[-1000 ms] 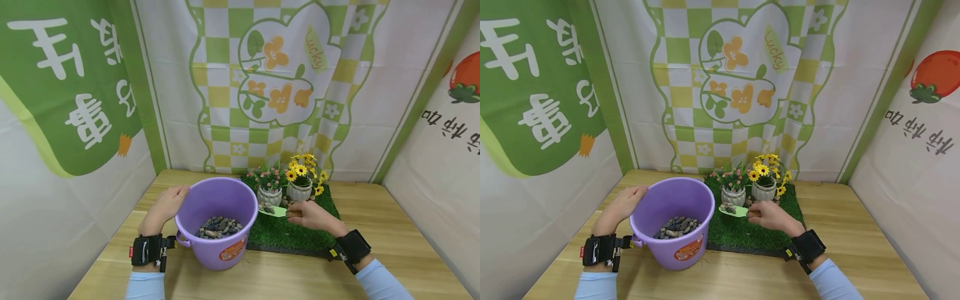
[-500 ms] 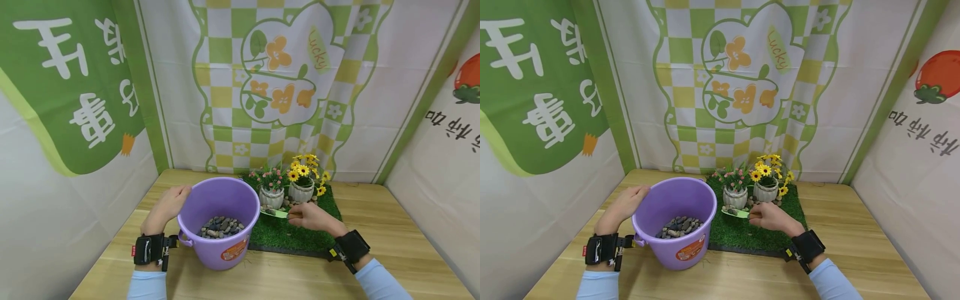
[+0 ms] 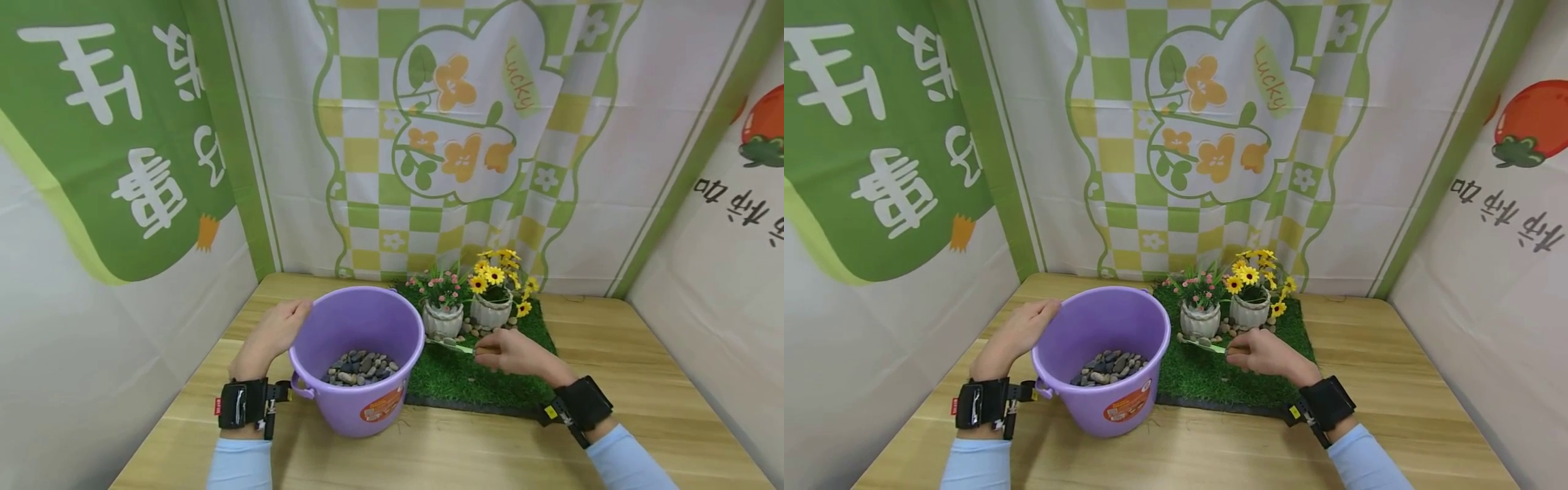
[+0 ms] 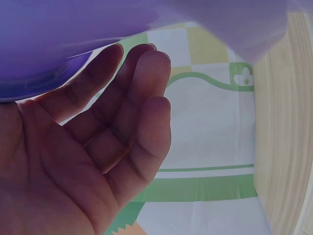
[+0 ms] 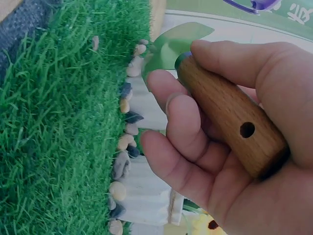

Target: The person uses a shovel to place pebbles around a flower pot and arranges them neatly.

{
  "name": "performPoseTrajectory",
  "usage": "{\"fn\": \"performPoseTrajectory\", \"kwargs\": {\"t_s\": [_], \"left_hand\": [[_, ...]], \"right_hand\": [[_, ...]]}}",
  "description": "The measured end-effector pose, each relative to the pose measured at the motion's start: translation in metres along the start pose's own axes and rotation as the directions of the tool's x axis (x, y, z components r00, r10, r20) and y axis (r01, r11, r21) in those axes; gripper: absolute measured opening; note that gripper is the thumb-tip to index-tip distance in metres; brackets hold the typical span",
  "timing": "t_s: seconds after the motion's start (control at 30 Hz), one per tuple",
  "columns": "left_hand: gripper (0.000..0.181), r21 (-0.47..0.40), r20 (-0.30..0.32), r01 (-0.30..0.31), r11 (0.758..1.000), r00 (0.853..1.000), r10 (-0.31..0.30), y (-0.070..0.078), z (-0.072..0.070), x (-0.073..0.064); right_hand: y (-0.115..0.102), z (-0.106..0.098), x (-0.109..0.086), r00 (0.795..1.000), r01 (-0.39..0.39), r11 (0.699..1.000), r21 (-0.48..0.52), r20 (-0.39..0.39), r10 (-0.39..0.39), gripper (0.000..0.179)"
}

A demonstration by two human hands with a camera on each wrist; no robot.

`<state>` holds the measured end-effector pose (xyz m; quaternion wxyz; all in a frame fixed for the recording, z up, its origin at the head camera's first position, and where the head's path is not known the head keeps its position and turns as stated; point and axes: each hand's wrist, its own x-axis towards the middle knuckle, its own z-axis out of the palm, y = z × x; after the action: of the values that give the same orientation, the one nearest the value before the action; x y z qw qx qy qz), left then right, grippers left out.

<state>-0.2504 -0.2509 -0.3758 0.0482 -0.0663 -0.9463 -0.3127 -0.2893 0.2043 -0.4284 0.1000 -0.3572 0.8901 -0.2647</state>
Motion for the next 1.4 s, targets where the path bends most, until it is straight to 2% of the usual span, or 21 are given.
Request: {"fn": "performPoseTrajectory", "kwargs": {"t_s": [0.23,0.5,0.73,0.97,1.4], "left_hand": [[0.058,0.008,0.006,-0.003,1.0,1.0,0.003,0.0,0.002,0.002],[0.061,0.006,0.009,0.001,1.0,1.0,-0.001,0.0,0.002,0.002],[0.066,0.006,0.005,-0.008,1.0,1.0,0.008,0.001,0.003,0.003],[0.068,-0.013,0.012,-0.012,1.0,1.0,0.012,0.0,0.002,0.002],[0.067,-0.017,0.015,-0.013,1.0,1.0,0.013,-0.002,0.0,0.001]], "right_hand": [[0.0,-0.005,-0.011,0.997,-0.071,0.997,0.026,-0.041,0.072,0.023],[0.001,-0.01,-0.02,0.992,-0.111,0.993,0.037,-0.05,0.112,0.015],[0.001,-0.009,-0.026,0.992,-0.094,0.996,0.001,-0.081,0.093,0.018],[-0.002,-0.005,-0.029,0.989,-0.087,0.996,-0.026,-0.125,0.083,0.034],[-0.009,0.003,-0.03,0.973,-0.092,0.991,-0.099,-0.221,0.069,0.029]]}}
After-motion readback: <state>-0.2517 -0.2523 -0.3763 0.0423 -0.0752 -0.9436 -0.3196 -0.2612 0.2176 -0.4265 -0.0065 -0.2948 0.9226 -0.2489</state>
